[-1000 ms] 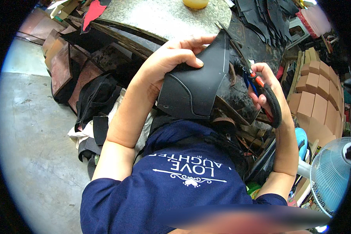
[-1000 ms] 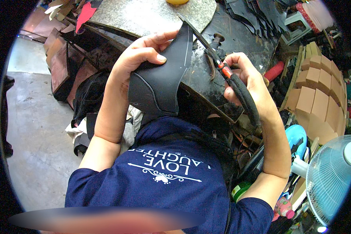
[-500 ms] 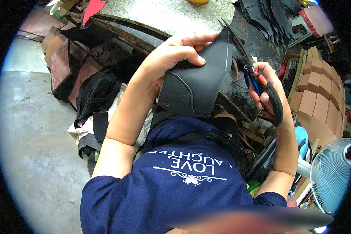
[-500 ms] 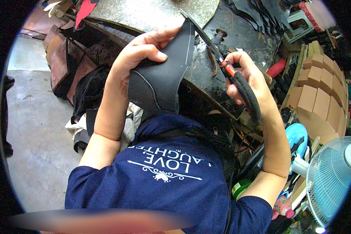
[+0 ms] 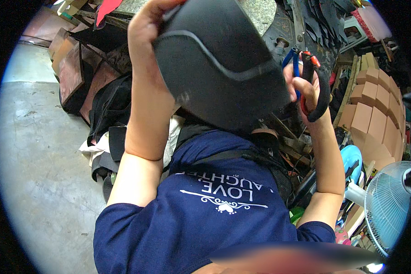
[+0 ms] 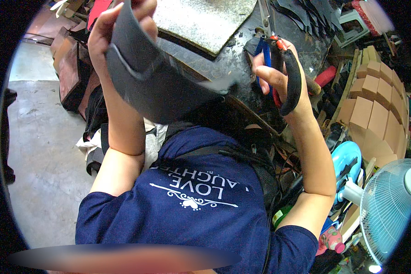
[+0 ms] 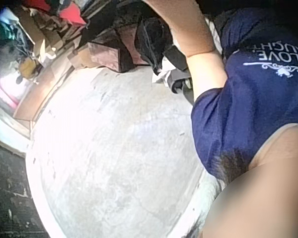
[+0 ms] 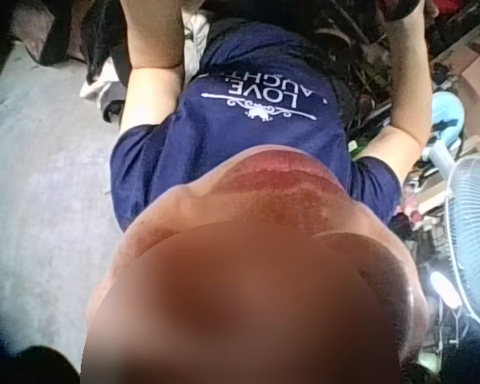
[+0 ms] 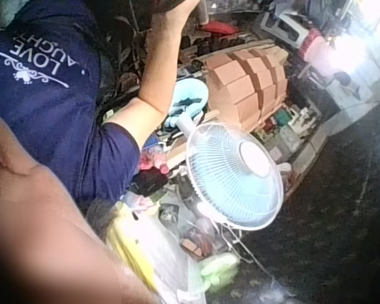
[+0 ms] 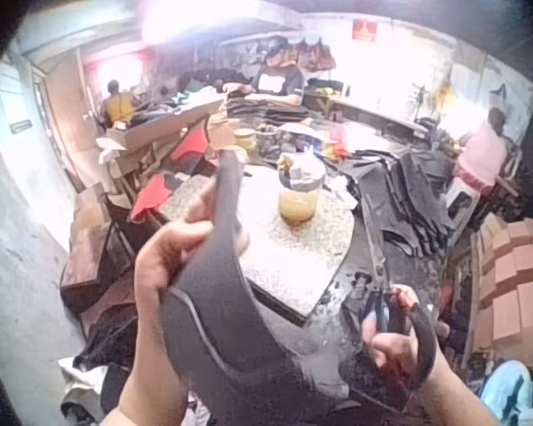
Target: The person uses shears to cut a black leather piece along a marked line, repeatedly repositioning and trimming the edges. They also handle a red leather piece and a white strip, placing them on the workbench.
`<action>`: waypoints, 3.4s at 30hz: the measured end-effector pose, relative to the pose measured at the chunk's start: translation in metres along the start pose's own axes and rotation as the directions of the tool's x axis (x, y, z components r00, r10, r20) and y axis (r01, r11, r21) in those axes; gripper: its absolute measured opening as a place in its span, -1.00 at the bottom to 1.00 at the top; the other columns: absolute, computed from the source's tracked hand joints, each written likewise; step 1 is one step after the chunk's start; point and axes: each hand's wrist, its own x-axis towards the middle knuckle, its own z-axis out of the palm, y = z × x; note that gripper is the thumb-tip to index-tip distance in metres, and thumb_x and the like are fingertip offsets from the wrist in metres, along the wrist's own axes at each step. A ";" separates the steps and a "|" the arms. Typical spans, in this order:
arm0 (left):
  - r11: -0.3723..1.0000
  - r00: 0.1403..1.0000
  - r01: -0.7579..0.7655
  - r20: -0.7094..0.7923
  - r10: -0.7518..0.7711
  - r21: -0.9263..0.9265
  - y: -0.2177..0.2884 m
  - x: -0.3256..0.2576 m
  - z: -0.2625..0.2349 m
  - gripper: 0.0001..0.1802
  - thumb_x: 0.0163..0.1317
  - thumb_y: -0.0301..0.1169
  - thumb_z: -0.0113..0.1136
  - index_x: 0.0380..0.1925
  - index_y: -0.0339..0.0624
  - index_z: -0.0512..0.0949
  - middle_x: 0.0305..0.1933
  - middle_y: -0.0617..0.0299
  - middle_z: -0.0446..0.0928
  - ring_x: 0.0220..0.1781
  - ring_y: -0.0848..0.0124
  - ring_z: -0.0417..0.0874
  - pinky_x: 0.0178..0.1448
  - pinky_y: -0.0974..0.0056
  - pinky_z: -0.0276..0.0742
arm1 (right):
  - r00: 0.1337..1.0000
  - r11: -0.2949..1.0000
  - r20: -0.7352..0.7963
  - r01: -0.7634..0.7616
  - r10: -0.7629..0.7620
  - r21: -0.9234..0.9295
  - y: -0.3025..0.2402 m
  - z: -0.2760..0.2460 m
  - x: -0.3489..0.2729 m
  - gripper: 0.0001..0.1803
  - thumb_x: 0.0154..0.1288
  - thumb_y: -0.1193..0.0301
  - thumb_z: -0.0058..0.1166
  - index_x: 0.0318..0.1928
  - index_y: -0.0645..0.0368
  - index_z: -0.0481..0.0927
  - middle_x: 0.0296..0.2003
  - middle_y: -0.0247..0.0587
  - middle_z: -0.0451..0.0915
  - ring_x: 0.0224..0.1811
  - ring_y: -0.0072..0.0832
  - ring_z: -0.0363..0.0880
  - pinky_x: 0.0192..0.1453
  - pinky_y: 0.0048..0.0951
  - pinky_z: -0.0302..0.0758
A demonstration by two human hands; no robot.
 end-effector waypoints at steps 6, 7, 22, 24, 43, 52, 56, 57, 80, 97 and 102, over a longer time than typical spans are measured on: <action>0.854 0.983 0.182 0.089 -0.159 -0.488 -0.014 0.026 -0.023 -0.84 0.32 -0.52 0.03 -0.20 -0.38 0.55 -0.30 0.13 0.64 -0.37 0.37 0.68 -0.25 0.36 0.66 | 0.999 0.992 0.029 -0.025 0.022 0.122 -0.008 0.006 0.012 -0.33 0.16 0.38 0.11 0.28 0.30 0.25 -0.20 -0.03 0.63 -0.64 -0.67 0.34 -0.44 -0.64 0.35; 0.854 0.978 0.198 0.040 -0.204 -0.480 -0.023 0.034 -0.029 -0.82 0.33 -0.50 0.01 -0.21 -0.39 0.55 -0.35 0.12 0.64 -0.40 0.33 0.69 -0.26 0.33 0.67 | 0.991 0.987 0.095 -0.102 0.090 0.128 -0.010 0.006 0.013 -0.32 0.15 0.38 0.10 0.29 0.30 0.25 -0.18 -0.02 0.63 -0.66 -0.68 0.33 -0.42 -0.64 0.36; 0.430 0.889 0.455 0.427 -0.166 -0.779 -0.070 -0.002 -0.032 -0.51 0.33 -0.22 0.05 0.14 -0.33 0.44 0.13 0.08 0.53 0.16 0.29 0.55 0.30 0.26 0.39 | 0.992 1.000 -0.120 0.025 -0.027 -0.013 -0.022 0.033 0.019 -0.26 0.03 0.61 0.25 0.24 0.15 0.23 -0.38 -0.31 0.53 -0.69 -0.69 0.38 -0.70 -0.67 0.32; 0.452 0.842 0.535 0.496 -0.213 -0.714 -0.068 -0.028 -0.013 -0.38 0.31 -0.07 0.15 0.20 -0.30 0.41 0.19 0.12 0.50 0.24 0.31 0.49 0.35 0.23 0.34 | 0.992 0.999 -0.120 0.038 -0.040 -0.019 -0.022 0.032 0.023 -0.26 0.03 0.61 0.26 0.24 0.15 0.24 -0.36 -0.30 0.53 -0.68 -0.69 0.39 -0.69 -0.67 0.33; 0.896 0.973 0.230 0.061 -0.224 -0.379 -0.055 -0.016 0.045 -0.85 0.34 -0.47 0.17 -0.17 -0.32 0.59 -0.24 0.16 0.65 -0.28 0.39 0.69 -0.20 0.30 0.69 | 0.971 0.974 0.083 -0.228 0.226 0.016 -0.038 0.028 -0.039 0.35 -0.09 -0.32 0.30 0.50 0.11 -0.15 -0.52 -0.36 0.38 -0.63 -0.69 0.31 -0.62 -0.72 0.28; 0.886 0.970 0.229 0.017 -0.243 -0.403 -0.053 -0.017 0.060 -0.83 0.38 -0.46 0.13 -0.16 -0.36 0.55 -0.25 0.13 0.63 -0.25 0.35 0.71 -0.18 0.32 0.71 | 0.989 0.972 0.021 -0.138 0.145 -0.191 -0.043 0.031 -0.043 -0.01 0.18 0.30 0.20 0.51 0.07 -0.09 -0.51 -0.49 0.37 -0.57 -0.74 0.27 -0.49 -0.67 0.20; 0.878 0.972 0.212 0.004 -0.233 -0.428 -0.056 -0.019 0.064 -0.83 0.38 -0.45 0.13 -0.16 -0.37 0.55 -0.27 0.12 0.63 -0.26 0.34 0.71 -0.19 0.30 0.71 | 0.992 0.974 0.000 -0.125 0.128 -0.191 -0.039 0.031 -0.043 0.00 0.16 0.31 0.25 0.51 0.08 -0.06 -0.53 -0.50 0.39 -0.52 -0.74 0.28 -0.40 -0.65 0.20; 0.888 0.970 0.217 -0.010 -0.242 -0.406 -0.057 -0.020 0.064 -0.83 0.38 -0.44 0.12 -0.16 -0.35 0.55 -0.24 0.11 0.64 -0.24 0.29 0.72 -0.18 0.27 0.73 | 0.993 0.968 -0.004 -0.116 0.118 -0.221 -0.037 0.031 -0.042 0.00 0.16 0.30 0.26 0.50 0.08 -0.05 -0.53 -0.50 0.39 -0.52 -0.74 0.28 -0.39 -0.65 0.21; 0.830 0.933 0.287 -0.056 -0.355 -0.478 -0.066 -0.027 0.077 -0.80 0.39 -0.41 0.12 -0.27 -0.36 0.60 -0.29 0.11 0.66 -0.25 0.35 0.72 -0.17 0.27 0.70 | 0.988 0.942 -0.075 -0.154 0.138 -0.298 -0.027 0.038 -0.042 0.32 -0.03 -0.43 0.14 0.52 0.06 -0.17 -0.50 -0.41 0.32 -0.63 -0.73 0.24 -0.61 -0.72 0.25; 0.850 0.954 0.199 -0.102 -0.282 -0.489 -0.077 -0.034 0.073 -0.86 0.36 -0.49 0.13 -0.12 -0.23 0.57 -0.17 0.18 0.65 -0.17 0.40 0.67 -0.08 0.26 0.63 | 0.985 0.995 -0.147 -0.092 0.086 -0.041 -0.022 0.045 -0.039 0.18 0.07 -0.29 0.20 0.48 0.09 -0.08 -0.57 -0.40 0.34 -0.80 -0.72 0.21 -0.76 -0.73 0.23; 0.882 0.955 0.254 -0.042 -0.294 -0.397 -0.072 -0.043 0.052 -0.76 0.31 -0.58 0.11 -0.03 -0.23 0.54 -0.09 0.19 0.61 -0.16 0.40 0.65 -0.05 0.23 0.60 | 0.975 0.935 -0.212 -0.009 -0.070 -0.353 -0.046 -0.008 0.007 -0.15 0.24 0.11 0.19 0.44 0.09 0.11 -0.53 -0.32 0.47 -0.70 -0.66 0.40 -0.67 -0.63 0.31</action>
